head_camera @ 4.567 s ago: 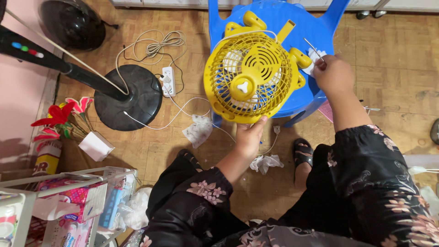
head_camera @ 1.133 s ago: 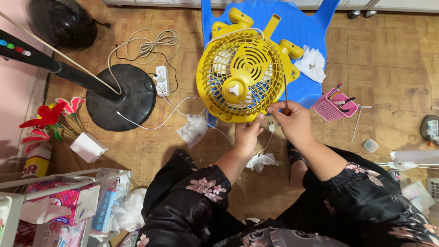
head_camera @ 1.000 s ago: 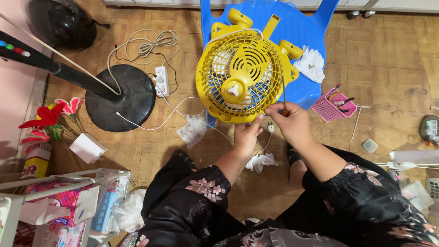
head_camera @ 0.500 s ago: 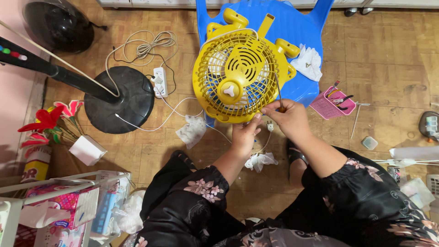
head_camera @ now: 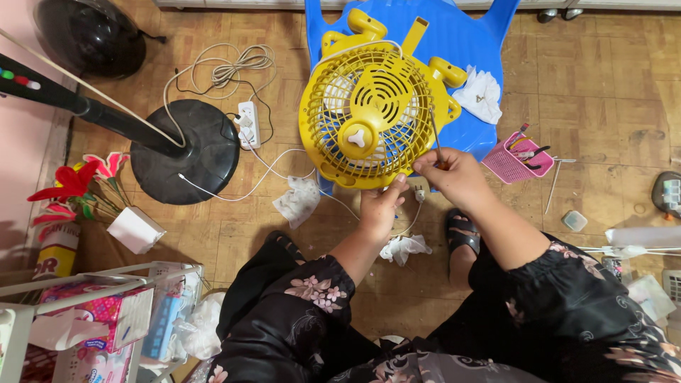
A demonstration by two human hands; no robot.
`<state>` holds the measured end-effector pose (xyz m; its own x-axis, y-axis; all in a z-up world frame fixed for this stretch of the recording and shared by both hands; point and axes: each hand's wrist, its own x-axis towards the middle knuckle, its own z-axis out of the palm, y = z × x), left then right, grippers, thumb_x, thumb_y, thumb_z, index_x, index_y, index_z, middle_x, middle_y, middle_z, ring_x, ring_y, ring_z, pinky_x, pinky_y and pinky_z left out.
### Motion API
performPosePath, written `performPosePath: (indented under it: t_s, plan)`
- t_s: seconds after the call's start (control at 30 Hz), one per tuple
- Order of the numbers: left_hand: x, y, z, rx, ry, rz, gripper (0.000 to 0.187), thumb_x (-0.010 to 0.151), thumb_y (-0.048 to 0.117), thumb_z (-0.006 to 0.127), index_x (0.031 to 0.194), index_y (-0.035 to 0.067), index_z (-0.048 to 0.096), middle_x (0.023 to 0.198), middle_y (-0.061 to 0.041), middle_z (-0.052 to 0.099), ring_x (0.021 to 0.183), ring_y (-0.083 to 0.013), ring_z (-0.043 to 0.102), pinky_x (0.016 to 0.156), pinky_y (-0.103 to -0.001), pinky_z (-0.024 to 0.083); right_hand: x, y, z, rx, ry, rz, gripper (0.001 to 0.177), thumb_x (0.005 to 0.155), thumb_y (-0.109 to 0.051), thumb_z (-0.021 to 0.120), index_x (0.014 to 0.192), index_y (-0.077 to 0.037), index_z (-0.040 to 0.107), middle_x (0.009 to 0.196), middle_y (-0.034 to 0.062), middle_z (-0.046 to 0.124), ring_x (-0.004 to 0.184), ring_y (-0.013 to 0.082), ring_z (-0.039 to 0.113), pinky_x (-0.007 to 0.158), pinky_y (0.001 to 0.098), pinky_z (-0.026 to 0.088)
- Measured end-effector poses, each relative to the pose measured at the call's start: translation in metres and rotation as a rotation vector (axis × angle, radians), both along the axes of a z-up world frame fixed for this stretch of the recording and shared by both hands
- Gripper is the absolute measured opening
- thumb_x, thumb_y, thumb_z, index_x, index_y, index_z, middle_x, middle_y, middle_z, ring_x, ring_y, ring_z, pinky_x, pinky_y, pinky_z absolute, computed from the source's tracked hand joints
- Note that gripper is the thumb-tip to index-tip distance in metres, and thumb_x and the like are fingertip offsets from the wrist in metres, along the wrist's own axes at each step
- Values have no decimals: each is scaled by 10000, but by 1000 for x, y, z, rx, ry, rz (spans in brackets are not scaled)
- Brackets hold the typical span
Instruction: The person assembles a small yellow and blue fan by attaching the front and rear grilles to the fan body. They then use a screwdriver to tighten screws on the rear grille to secure the assembly.
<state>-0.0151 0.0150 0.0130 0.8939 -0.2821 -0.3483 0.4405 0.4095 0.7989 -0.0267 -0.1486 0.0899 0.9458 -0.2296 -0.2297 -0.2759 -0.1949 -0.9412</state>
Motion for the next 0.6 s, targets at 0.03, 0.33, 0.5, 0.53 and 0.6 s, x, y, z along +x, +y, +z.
performPosePath:
  t_s: [0.03,0.33,0.5,0.53,0.6]
  plan:
    - [0,0,-1,-4,-5,-1,289,919,255,765,1152,113,672,1061,9,716,951,-133,688,758,-295,527,0,-1,-3,-3,-3,-3,130,917,-137,741,990,-29,742,785,-14,690,622,51,553,560,222,446]
    - [1,-1,-4,-2,3,-8,305,917,266,754,1171,128,657,1087,21,716,967,-133,693,777,-301,532,5,8,-34,167,-227,-10,99,923,-33,717,964,-27,627,877,-19,679,760,29,605,685,197,505]
    - [0,0,-1,-4,18,-2,301,918,260,757,1169,132,650,1084,10,716,972,-131,695,776,-299,529,-1,-5,-17,99,-83,1,113,954,-55,676,1038,-44,602,831,-11,628,674,64,543,592,223,455]
    - [-1,1,0,5,20,-9,294,915,260,754,1162,136,654,1079,14,721,968,-127,697,776,-298,535,-3,-10,-10,132,-53,-2,117,966,-63,638,1075,-54,594,832,-6,628,659,71,551,579,228,463]
    - [1,1,2,10,10,-14,275,916,258,753,1146,135,667,1070,19,729,958,-122,695,767,-296,532,-9,-22,7,43,-106,7,263,948,-28,565,1206,-61,608,936,2,622,695,86,569,599,235,467]
